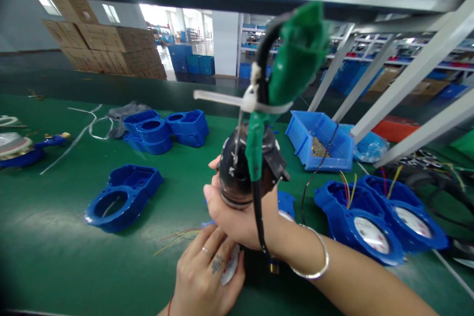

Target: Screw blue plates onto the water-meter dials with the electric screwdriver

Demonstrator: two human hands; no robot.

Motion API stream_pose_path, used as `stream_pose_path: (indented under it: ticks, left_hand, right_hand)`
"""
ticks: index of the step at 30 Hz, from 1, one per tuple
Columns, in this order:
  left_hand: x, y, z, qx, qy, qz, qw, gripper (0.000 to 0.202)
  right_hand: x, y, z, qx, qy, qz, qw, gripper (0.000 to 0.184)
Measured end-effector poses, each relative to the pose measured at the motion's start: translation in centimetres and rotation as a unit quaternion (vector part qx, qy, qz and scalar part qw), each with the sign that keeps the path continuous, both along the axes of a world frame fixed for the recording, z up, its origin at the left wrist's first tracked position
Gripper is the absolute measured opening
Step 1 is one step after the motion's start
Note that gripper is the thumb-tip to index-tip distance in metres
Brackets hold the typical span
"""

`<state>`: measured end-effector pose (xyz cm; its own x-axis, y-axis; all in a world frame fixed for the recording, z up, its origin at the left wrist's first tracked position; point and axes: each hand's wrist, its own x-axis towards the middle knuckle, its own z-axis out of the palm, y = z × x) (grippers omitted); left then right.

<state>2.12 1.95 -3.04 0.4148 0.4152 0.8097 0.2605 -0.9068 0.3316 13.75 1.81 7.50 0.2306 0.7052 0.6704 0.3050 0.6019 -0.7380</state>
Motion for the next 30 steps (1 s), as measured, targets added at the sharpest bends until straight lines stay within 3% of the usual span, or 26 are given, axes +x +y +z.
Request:
stream_pose_path:
  ticks: [5,9,15,21,30]
  left_hand:
    - [0.0,0.0,0.0,0.005,-0.002,0.000,1.000,0.020]
    - [-0.1,0.1,0.0,0.008,0.002,0.003,1.000,0.019]
    - [0.0,0.1,0.2,0.016,-0.012,0.021,1.000,0.017]
    - [0.1,0.2,0.4,0.016,-0.023,0.021,0.999,0.017]
    - [0.1,0.2,0.4,0.014,-0.019,0.018,1.000,0.017]
  right_hand:
    - [-0.2,1.1,0.2,-0.010,0.033,-0.049,0.998,0.018]
    - [0.2,1.3,-0.1,-0.028,0.081,-0.038,0.996,0.024]
    - [0.4,1.1,-0.3,-0.014,0.088,-0.077,0.993,0.025]
    - [-0.4,1.4,0.5,-0.029,0.105,-0.103,0.989,0.017]
    - [-0.6,1.6,0.2,-0.025,0.075,-0.105,0.991,0.021]
